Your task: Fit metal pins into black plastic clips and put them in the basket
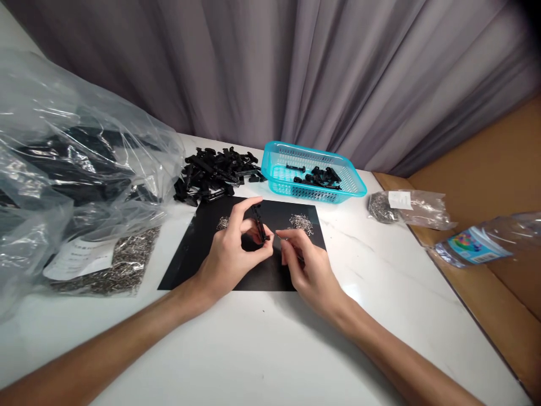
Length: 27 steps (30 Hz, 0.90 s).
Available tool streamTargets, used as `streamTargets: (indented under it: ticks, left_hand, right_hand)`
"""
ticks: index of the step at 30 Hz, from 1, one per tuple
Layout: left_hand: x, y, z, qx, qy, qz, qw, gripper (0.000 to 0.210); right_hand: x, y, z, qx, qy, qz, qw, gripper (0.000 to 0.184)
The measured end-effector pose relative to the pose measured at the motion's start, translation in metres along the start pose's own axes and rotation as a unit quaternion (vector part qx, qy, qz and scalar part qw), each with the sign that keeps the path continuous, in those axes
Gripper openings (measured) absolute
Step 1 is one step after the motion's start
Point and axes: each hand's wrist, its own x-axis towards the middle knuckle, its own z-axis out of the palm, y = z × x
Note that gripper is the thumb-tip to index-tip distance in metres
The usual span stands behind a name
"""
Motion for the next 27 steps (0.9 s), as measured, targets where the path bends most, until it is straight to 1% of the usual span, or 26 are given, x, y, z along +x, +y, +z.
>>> streamTargets:
  ticks: [4,5,7,9,11,14,17,19,21,23,27]
  left_hand:
    - [0.003,0.001,-0.001,-0.055,-0.009,-0.024,0.998,0.066]
    - [0.003,0.002,-0.001,-0.065,-0.013,-0.025,0.997,0.066]
    - [0.003,0.003,-0.001,-0.078,-0.022,-0.023,0.996,0.066]
    - [0.002,0.003,-0.001,-0.085,-0.030,-0.020,0.996,0.065]
    - [0.001,0.002,-0.001,-0.088,-0.039,-0.018,0.995,0.066]
    - [0.001,-0.001,-0.001,-0.093,-0.055,-0.014,0.994,0.068]
    - [0.002,-0.002,-0.001,-0.092,-0.072,-0.016,0.993,0.068]
    - [0.002,-0.001,-0.002,-0.072,-0.077,-0.008,0.994,0.067]
    - [0.002,0.001,-0.002,-0.033,-0.075,0.012,0.997,0.068]
    - [0.001,0.002,-0.003,0.011,-0.072,0.040,0.997,0.069]
    - [-0.001,0.002,-0.002,0.038,-0.079,0.087,0.992,0.073]
  right_hand:
    - [0.005,-0.008,-0.005,0.061,0.067,0.045,0.995,0.019]
    - [0.007,-0.009,-0.007,0.080,0.072,0.061,0.992,0.020]
    - [0.011,-0.007,-0.010,0.118,0.058,0.087,0.988,0.023]
    - [0.015,-0.004,-0.012,0.147,0.035,0.095,0.984,0.026]
    - [0.017,-0.001,-0.012,0.156,0.029,0.085,0.984,0.026]
    - [0.017,0.002,-0.012,0.136,0.022,0.062,0.989,0.024]
    - [0.016,0.003,-0.015,0.082,0.035,0.021,0.996,0.019]
    - [0.015,0.004,-0.017,0.031,0.073,-0.026,0.996,0.014]
    - [0.016,0.006,-0.019,-0.029,0.122,-0.080,0.989,0.007]
    - [0.016,0.009,-0.020,-0.088,0.147,-0.133,0.976,0.004]
    - [0.018,0.017,-0.021,-0.173,0.125,-0.234,0.948,0.010]
